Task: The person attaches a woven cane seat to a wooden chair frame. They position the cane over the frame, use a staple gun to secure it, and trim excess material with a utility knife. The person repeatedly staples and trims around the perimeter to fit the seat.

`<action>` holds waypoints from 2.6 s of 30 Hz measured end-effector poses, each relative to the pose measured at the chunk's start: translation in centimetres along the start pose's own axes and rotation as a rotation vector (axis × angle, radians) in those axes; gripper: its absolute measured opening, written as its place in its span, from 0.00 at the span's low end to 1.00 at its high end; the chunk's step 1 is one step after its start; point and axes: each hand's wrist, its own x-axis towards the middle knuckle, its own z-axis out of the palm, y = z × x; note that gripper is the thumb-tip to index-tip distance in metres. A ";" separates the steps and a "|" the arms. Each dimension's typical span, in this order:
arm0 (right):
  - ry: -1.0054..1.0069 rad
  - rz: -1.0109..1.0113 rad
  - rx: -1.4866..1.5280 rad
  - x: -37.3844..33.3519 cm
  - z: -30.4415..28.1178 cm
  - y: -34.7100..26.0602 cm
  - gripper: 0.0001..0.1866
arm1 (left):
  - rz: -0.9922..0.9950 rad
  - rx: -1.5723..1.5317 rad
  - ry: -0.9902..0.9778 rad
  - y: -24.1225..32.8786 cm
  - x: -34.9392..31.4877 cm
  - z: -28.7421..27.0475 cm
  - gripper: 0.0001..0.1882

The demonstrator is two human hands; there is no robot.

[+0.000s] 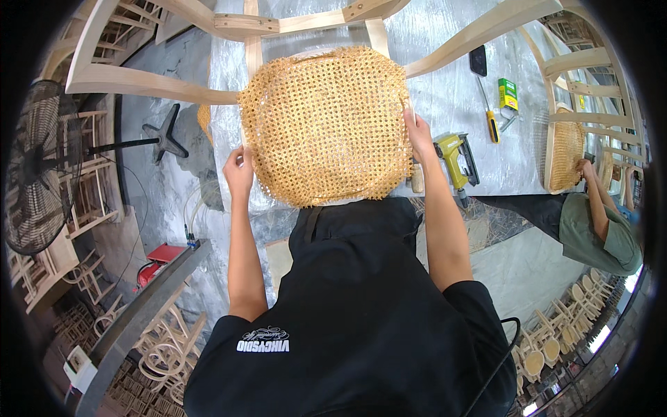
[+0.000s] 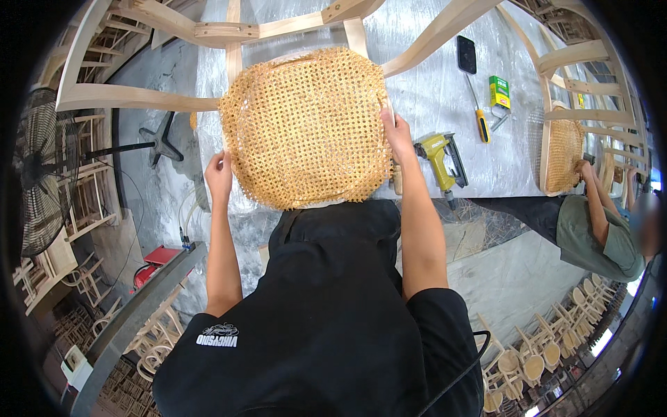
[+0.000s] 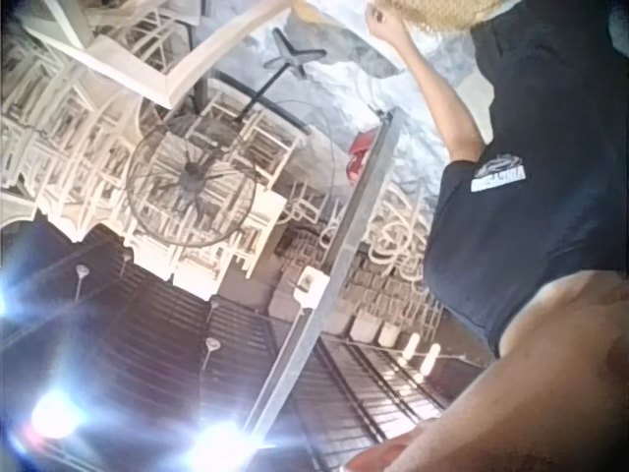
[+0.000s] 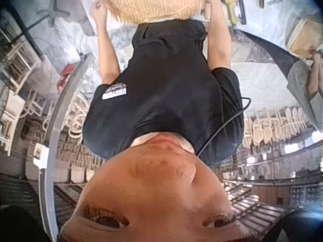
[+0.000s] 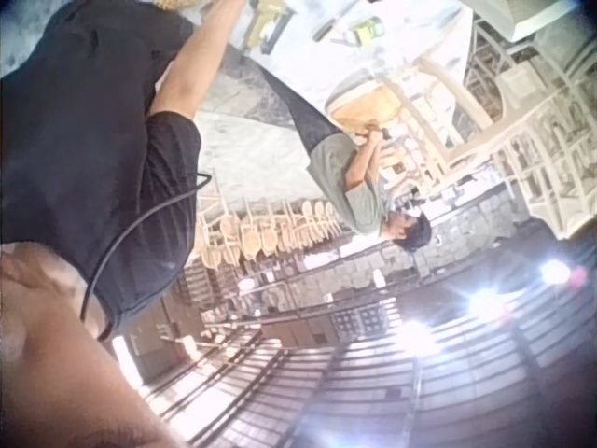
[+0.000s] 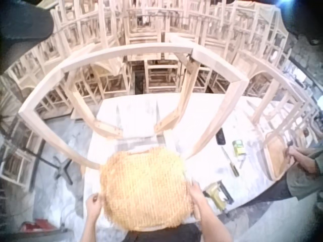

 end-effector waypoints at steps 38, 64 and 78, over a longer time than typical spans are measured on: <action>-0.135 0.201 0.050 1.9 -4.0 0.8 0.37 | 0.660 0.164 -0.523 16.2 -13.2 25.4 0.34; 0.806 -0.107 -0.472 -10.2 -12.2 7.0 0.19 | 1.748 0.844 -1.362 26.3 1.8 31.5 0.46; 0.771 0.188 0.568 -6.7 -12.0 8.8 0.25 | 1.658 0.894 -1.414 26.3 2.0 31.4 0.42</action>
